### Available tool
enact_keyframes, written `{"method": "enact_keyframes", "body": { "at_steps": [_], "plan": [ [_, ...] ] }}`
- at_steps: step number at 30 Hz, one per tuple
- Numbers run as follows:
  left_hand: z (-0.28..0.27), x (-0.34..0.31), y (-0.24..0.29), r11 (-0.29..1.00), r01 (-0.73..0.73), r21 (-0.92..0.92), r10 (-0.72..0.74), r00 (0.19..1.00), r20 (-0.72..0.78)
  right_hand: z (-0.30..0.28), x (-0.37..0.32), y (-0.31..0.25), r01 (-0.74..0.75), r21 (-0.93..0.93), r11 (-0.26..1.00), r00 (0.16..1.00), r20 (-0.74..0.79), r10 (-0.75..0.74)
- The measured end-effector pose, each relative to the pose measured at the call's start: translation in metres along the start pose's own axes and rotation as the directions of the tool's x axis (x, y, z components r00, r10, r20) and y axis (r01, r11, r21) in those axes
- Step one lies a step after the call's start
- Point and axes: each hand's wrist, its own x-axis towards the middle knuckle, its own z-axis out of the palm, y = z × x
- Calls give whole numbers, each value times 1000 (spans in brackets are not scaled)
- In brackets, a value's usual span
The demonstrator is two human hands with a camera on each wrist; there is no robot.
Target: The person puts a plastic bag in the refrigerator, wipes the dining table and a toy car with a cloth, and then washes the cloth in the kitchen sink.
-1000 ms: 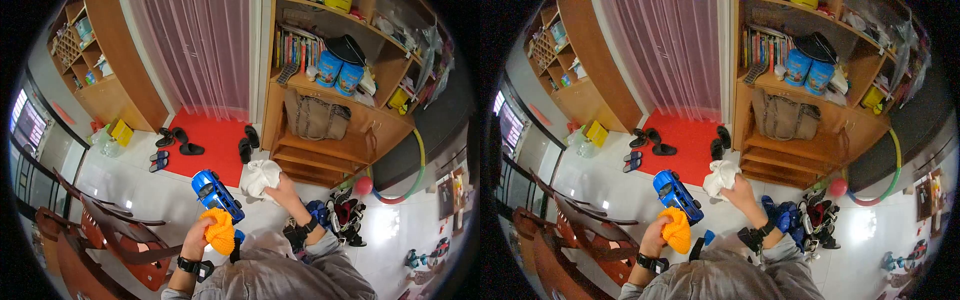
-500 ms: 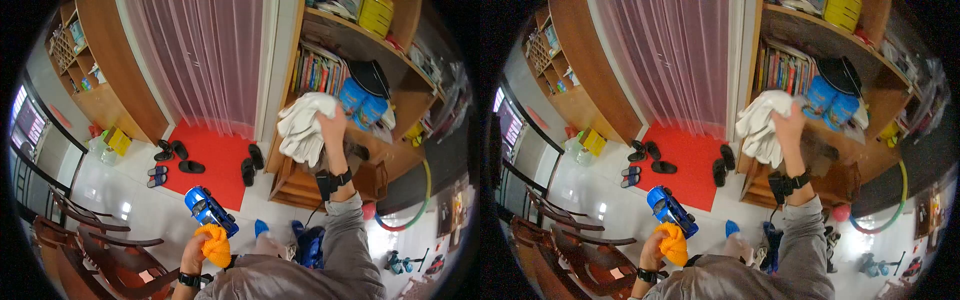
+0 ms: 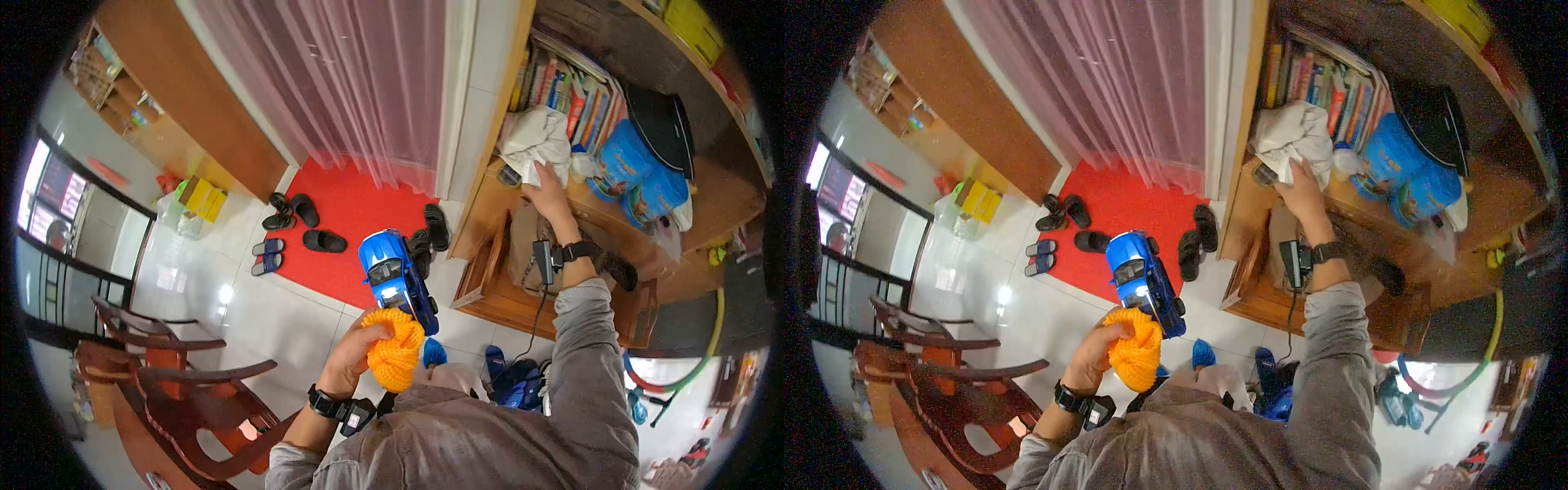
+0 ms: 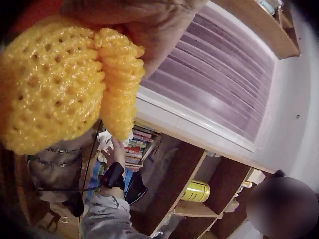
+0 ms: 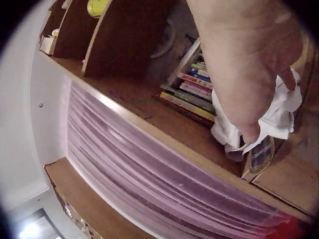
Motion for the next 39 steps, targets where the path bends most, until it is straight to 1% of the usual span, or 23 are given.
{"method": "enact_keyframes", "body": {
  "at_steps": [3, 4, 5, 6, 7, 8, 10, 11, 13, 14, 16, 17, 18, 20, 21, 22, 26, 28, 30, 32, 34, 36, 39],
  "plan": [
    [11, 10, 8, 999, 7, 46, -4, 997, -80, -4, -29, -18, -42, 2, 999, 980, -194, 42],
    [12, 11, 12, 998, 12, 53, -9, 999, -52, -13, -49, -43, -100, 130, 986, 991, -74, 110],
    [12, 13, 13, 998, 7, 57, -6, 1000, -24, -7, -76, -59, 28, 265, 964, 999, -44, -17],
    [13, 14, 16, 998, 12, 59, -12, 1000, 2, 14, -105, -70, -77, 500, 862, 978, 208, -33],
    [13, 15, 18, 998, 32, 56, -36, 998, 56, 21, -137, -91, -139, 672, 728, 924, 352, -148],
    [13, 17, 20, 997, 49, 55, -54, 993, 109, 52, -165, -98, -319, 720, 616, 832, 524, -182],
    [9, 20, 19, 995, 61, 76, -70, 991, 117, 65, -204, -123, -266, 858, 439, 873, 408, -269],
    [9, 20, 21, 993, 64, 101, -75, 992, 105, 63, -204, -124, -262, 857, 443, 876, 403, -263],
    [7, 20, 19, 989, 70, 129, -84, 991, 107, 57, -205, -125, -435, 858, 272, 842, 495, -213],
    [5, 23, 17, 985, 68, 156, -81, 994, 74, 53, -205, -128, -425, 861, 279, 850, 486, -206],
    [13, 24, 21, 981, 60, 183, -72, 996, 57, 38, -206, -142, -154, 925, 347, 961, 223, -166],
    [24, 23, 28, 985, 17, 170, -41, 989, 140, 22, -204, -150, -237, 914, 330, 962, 268, -54],
    [33, 23, 33, 988, -24, 151, -10, 976, 218, 18, -199, -150, -235, 911, 339, 962, 267, -52],
    [45, 26, 38, 991, -32, 134, 7, 983, 184, 9, -191, -144, -313, 944, 107, 939, 291, 182],
    [55, 28, 47, 996, -52, 79, 30, 965, 260, 6, -182, -139, -264, 964, -21, 935, 261, 239],
    [62, 30, 53, 997, -71, 24, 59, 941, 334, 1, -171, -134, -200, 980, -12, 949, 197, 247],
    [86, 47, 64, 996, -75, -50, 88, 939, 333, -26, -132, -108, -118, 993, 20, 986, 115, 120],
    [97, 60, 68, 993, -103, -65, 119, 944, 307, -40, -110, -101, -74, 995, 68, 981, 60, 182],
    [102, 71, 72, 991, -117, -63, 130, 954, 271, -59, -87, -92, -35, 999, -7, 981, 36, 191],
    [107, 82, 75, 995, -85, -45, 94, 961, 260, -79, -51, -74, 85, 983, 163, 967, -121, 222],
    [104, 99, 69, 992, -99, -76, 114, 966, 234, -103, -5, -57, 166, 960, 227, 928, -230, 295],
    [96, 113, 62, 986, -124, -109, 145, 968, 204, -125, 49, -36, 184, 977, 104, 945, -205, 254],
    [88, 118, 56, 977, -135, -163, 167, 966, 197, -161, 104, -68, 245, 969, 44, 950, -249, 189]
  ]
}}
